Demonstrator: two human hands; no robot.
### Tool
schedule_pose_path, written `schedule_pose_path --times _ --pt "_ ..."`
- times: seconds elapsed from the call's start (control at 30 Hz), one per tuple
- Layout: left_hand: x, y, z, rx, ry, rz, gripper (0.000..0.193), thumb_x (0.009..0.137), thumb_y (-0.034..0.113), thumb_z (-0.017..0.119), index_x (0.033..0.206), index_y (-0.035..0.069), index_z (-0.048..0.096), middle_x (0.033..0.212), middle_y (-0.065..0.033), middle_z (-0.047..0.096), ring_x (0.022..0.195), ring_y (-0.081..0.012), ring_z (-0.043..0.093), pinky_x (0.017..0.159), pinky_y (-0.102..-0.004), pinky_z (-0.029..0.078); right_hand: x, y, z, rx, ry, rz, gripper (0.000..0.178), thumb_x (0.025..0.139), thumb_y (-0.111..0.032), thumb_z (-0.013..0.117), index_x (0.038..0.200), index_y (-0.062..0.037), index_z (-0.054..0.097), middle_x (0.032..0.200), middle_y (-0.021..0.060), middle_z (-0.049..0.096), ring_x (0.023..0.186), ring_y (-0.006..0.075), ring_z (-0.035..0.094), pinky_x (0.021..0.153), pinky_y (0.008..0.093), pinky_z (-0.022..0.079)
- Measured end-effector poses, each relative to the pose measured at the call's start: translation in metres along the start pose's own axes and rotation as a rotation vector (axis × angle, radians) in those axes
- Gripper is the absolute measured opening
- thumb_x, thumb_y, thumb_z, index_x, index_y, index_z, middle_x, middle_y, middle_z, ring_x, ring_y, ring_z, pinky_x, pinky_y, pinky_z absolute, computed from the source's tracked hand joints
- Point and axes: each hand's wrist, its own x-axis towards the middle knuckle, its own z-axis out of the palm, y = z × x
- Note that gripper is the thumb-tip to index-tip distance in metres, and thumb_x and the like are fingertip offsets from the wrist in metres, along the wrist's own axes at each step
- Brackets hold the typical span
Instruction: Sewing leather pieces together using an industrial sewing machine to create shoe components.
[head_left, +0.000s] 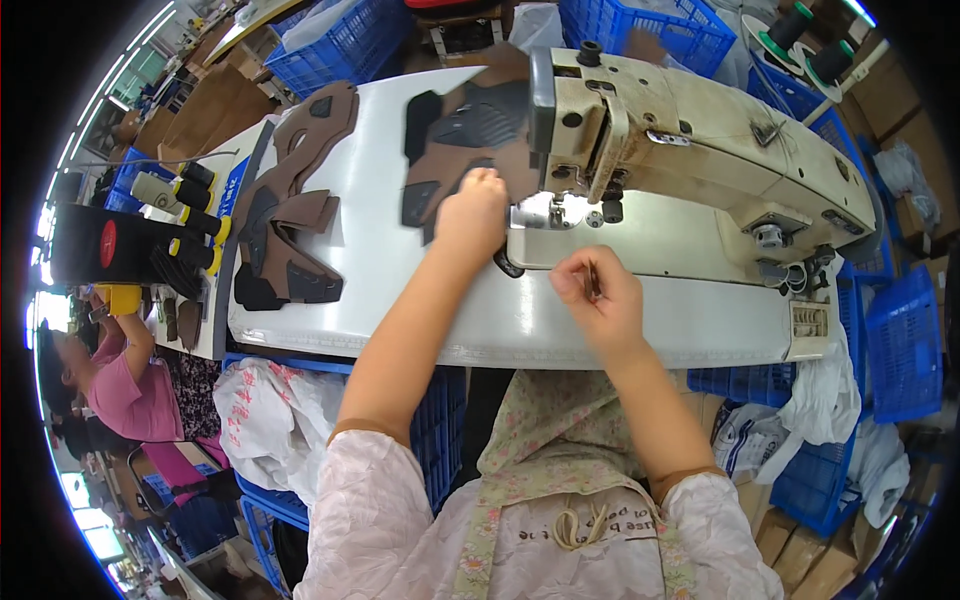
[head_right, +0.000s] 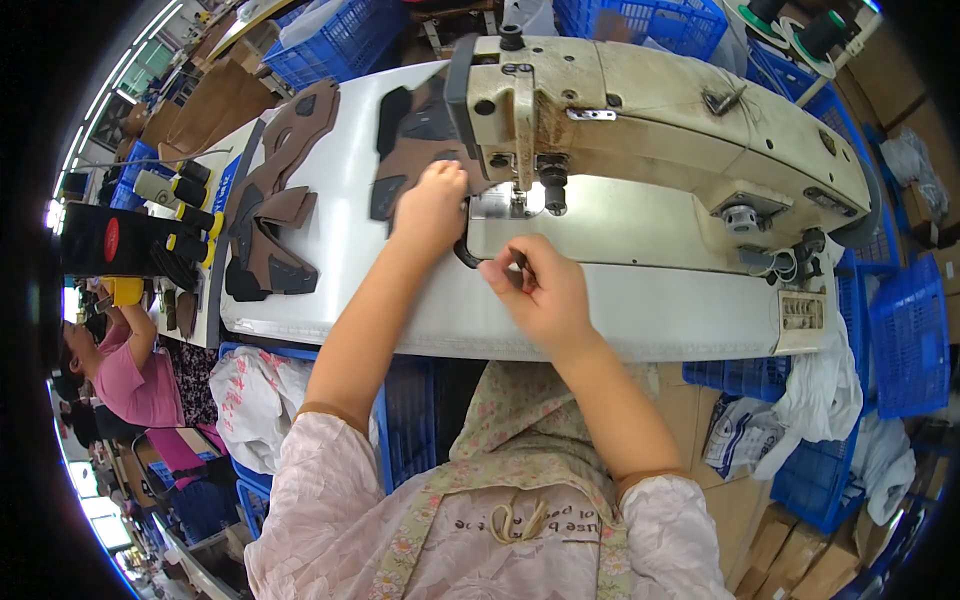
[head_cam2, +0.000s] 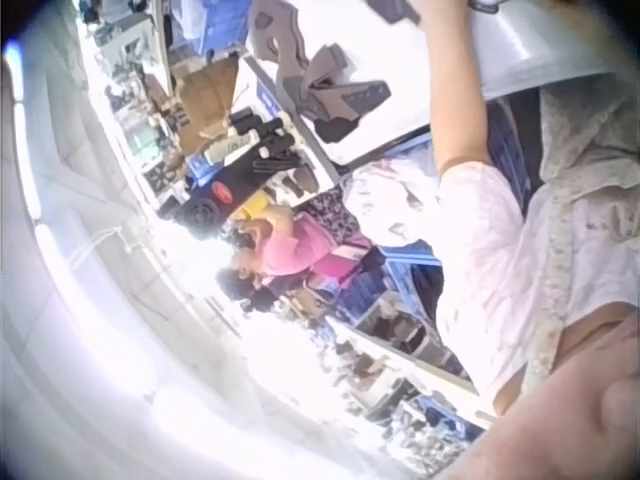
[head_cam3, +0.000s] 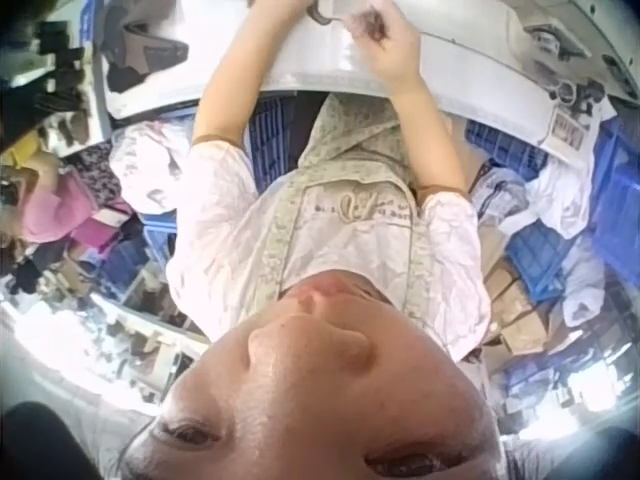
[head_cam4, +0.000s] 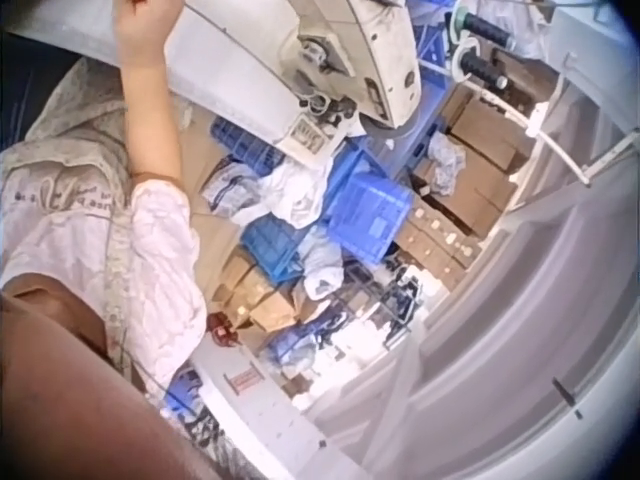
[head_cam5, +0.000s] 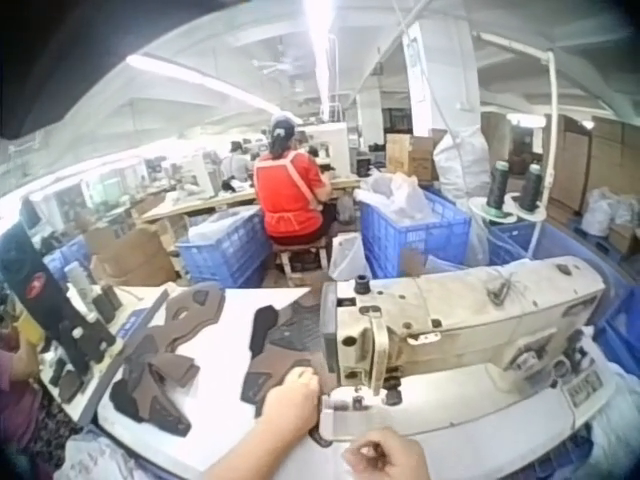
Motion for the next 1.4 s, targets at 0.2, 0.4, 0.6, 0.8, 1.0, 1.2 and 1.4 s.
schedule_pose_path --times 0.2,0.4,0.6,0.8,1.0,1.2,1.4 --pt "-0.044 -0.014 -0.012 -0.027 0.063 -0.086 0.049 0.072 0.008 0.062 0.120 0.000 0.062 0.131 -0.0115 0.060 0.125 -0.0269 0.053 0.096 -0.0347 0.051 0.003 -0.014 0.028 0.629 -0.120 0.611 0.035 0.099 -0.037 0.056 0.103 -0.0025 0.049 0.078 0.0041 0.058 0.056 0.0068 0.045 0.050 0.0227 0.038" --pt "-0.047 -0.010 -0.024 -0.292 0.045 -0.310 0.082 0.071 0.012 0.068 0.145 -0.002 0.035 0.130 -0.0160 0.060 0.122 -0.0307 0.054 0.089 -0.0368 0.052 0.015 0.030 0.060 1.193 -0.075 1.063 0.025 0.100 -0.028 0.052 0.107 -0.0034 0.052 0.092 0.0106 0.062 0.062 0.0114 0.051 0.051 0.0251 0.042" --pt "-0.054 -0.016 -0.008 -0.422 0.293 -0.263 0.109 0.068 0.006 0.074 0.153 0.000 0.007 0.124 -0.0184 0.063 0.120 -0.0349 0.055 0.098 -0.0392 0.045 0.040 0.035 0.084 1.367 0.072 1.227 0.020 0.101 -0.025 0.051 0.101 -0.0048 0.053 0.090 0.0108 0.063 0.064 0.0129 0.051 0.050 0.0243 0.042" --pt "-0.052 -0.017 -0.005 -0.490 0.375 -0.257 0.112 0.068 0.006 0.076 0.153 -0.001 0.004 0.123 -0.0192 0.064 0.119 -0.0360 0.055 0.100 -0.0401 0.044 0.049 0.032 0.097 1.370 0.159 1.221 0.018 0.101 -0.024 0.051 0.096 -0.0069 0.052 0.083 0.0086 0.062 0.062 0.0114 0.049 0.048 0.0230 0.040" --pt "-0.052 -0.015 -0.006 -0.498 0.384 -0.256 0.113 0.067 0.005 0.077 0.153 -0.001 0.004 0.123 -0.0192 0.064 0.118 -0.0363 0.056 0.100 -0.0399 0.044 0.050 0.028 0.104 1.395 0.230 1.208 0.016 0.101 -0.023 0.051 0.096 -0.0076 0.052 0.080 0.0062 0.059 0.060 0.0101 0.047 0.046 0.0222 0.038" --pt "-0.053 -0.015 -0.002 -0.488 0.409 -0.250 0.112 0.068 0.006 0.077 0.153 -0.001 0.004 0.123 -0.0188 0.064 0.118 -0.0366 0.057 0.099 -0.0400 0.044 0.052 0.024 0.109 1.427 0.289 1.196 0.017 0.101 -0.020 0.051 0.097 -0.0037 0.052 0.083 0.0071 0.057 0.061 0.0110 0.047 0.045 0.0222 0.037" --pt "-0.051 -0.013 -0.004 -0.483 0.397 -0.256 0.111 0.068 0.005 0.076 0.153 0.000 0.006 0.123 -0.0182 0.064 0.116 -0.0363 0.057 0.099 -0.0404 0.045 0.052 0.026 0.106 1.393 0.291 1.211 0.014 0.100 -0.020 0.052 0.096 -0.0057 0.052 0.081 0.0055 0.055 0.058 0.0099 0.046 0.043 0.0224 0.036"
